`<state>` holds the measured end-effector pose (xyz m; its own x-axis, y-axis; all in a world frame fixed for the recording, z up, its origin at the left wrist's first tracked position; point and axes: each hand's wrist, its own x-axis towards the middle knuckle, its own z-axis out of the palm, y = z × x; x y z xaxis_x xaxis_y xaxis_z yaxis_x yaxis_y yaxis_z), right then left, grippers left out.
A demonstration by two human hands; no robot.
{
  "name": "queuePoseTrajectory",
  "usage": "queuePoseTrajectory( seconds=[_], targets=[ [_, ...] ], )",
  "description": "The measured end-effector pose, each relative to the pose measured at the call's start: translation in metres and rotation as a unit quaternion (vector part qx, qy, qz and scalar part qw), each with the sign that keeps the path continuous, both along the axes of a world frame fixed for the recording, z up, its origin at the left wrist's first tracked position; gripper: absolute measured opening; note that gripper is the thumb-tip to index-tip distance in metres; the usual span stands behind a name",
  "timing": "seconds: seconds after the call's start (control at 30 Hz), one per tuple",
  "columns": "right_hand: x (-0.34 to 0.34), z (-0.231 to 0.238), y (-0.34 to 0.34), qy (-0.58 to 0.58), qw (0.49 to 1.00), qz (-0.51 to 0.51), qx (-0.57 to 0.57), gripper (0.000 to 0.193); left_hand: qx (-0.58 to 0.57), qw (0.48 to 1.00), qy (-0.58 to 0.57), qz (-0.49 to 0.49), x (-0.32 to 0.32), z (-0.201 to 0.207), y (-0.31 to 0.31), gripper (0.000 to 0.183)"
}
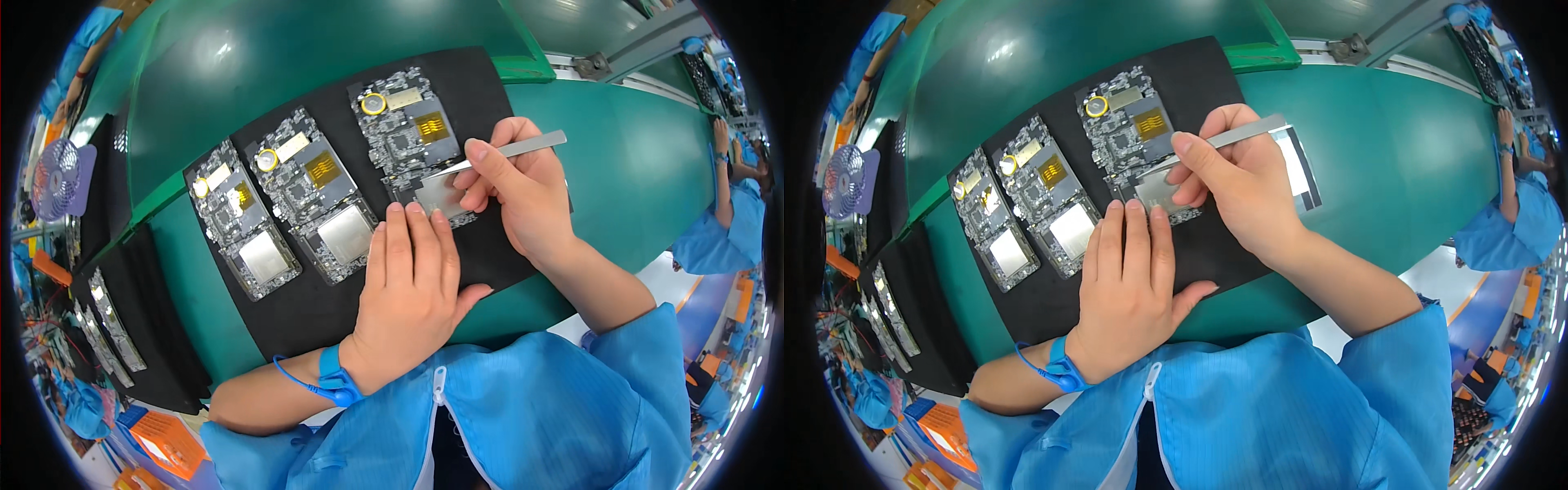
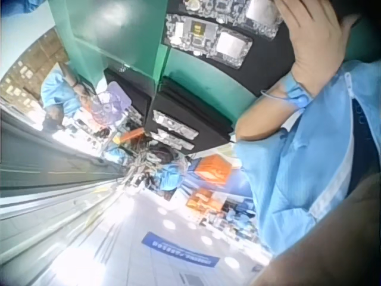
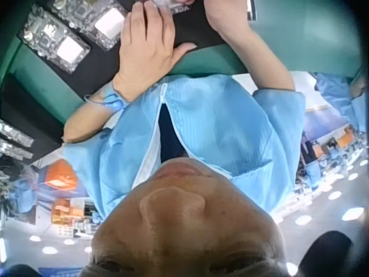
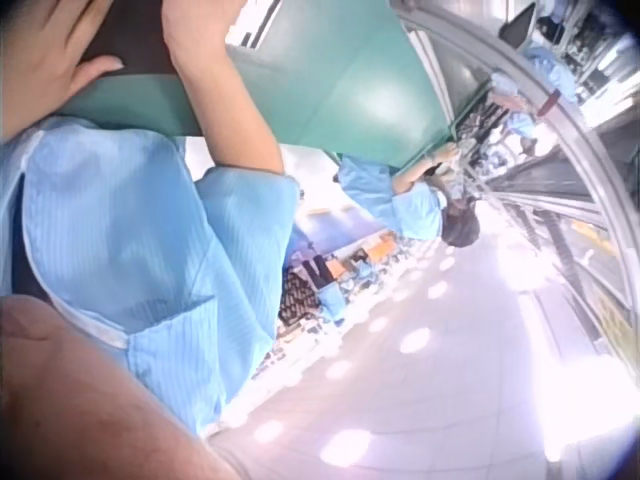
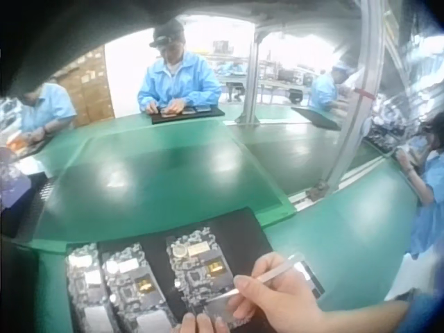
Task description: The person uses tweezers to pick up small metallic components from a transparent sheet and places them onto specific areas of circuit boards. The person repeats this process for multiple boards, carefully positioning each component before moving to the next unit.
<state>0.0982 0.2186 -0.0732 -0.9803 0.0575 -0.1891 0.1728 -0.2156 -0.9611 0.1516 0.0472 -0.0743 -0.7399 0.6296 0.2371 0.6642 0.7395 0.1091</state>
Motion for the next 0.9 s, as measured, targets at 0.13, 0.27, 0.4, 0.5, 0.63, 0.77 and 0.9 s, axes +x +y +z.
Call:
queuePoseTrajectory(
  seconds=[0.13,0.27,0.4,0.5,0.63,0.77,0.9],
  targets=[
    [0.002,-0.0023,-0.0042,-0.001,1.0,-0.014,0.016,0.025,0.004,1.0,-0.002,0.0,-0.0017,-0.0026,-0.0034,0.075],
    [0.0039,-0.0027,-0.0069,0.003,1.0,-0.024,0.013,0.024,0.003,1.0,-0.004,-0.005,-0.0035,-0.0022,-0.0046,0.073],
    [0.0039,-0.0038,-0.0083,0.007,0.999,-0.028,0.02,0.022,0.0,1.0,0.006,-0.005,-0.0031,-0.0052,-0.0052,0.072],
    [0.0036,-0.0036,-0.0088,0.013,0.999,-0.03,0.023,0.022,-0.006,1.0,0.007,-0.005,-0.0032,-0.0038,-0.0046,0.072],
    [0.0033,-0.0042,-0.0087,0.019,0.999,-0.028,0.021,0.022,-0.012,1.0,0.009,-0.003,-0.0031,-0.0027,-0.0043,0.072],
    [0.0028,-0.007,-0.0068,0.025,0.999,-0.023,0.033,0.022,-0.008,1.0,-0.002,0.002,-0.0043,-0.0028,-0.0036,0.07],
    [0.0032,-0.0061,-0.0079,0.035,0.999,-0.026,0.027,0.022,0.041,0.999,-0.021,0.002,-0.0093,-0.0025,-0.0041,0.066]
  ],
)
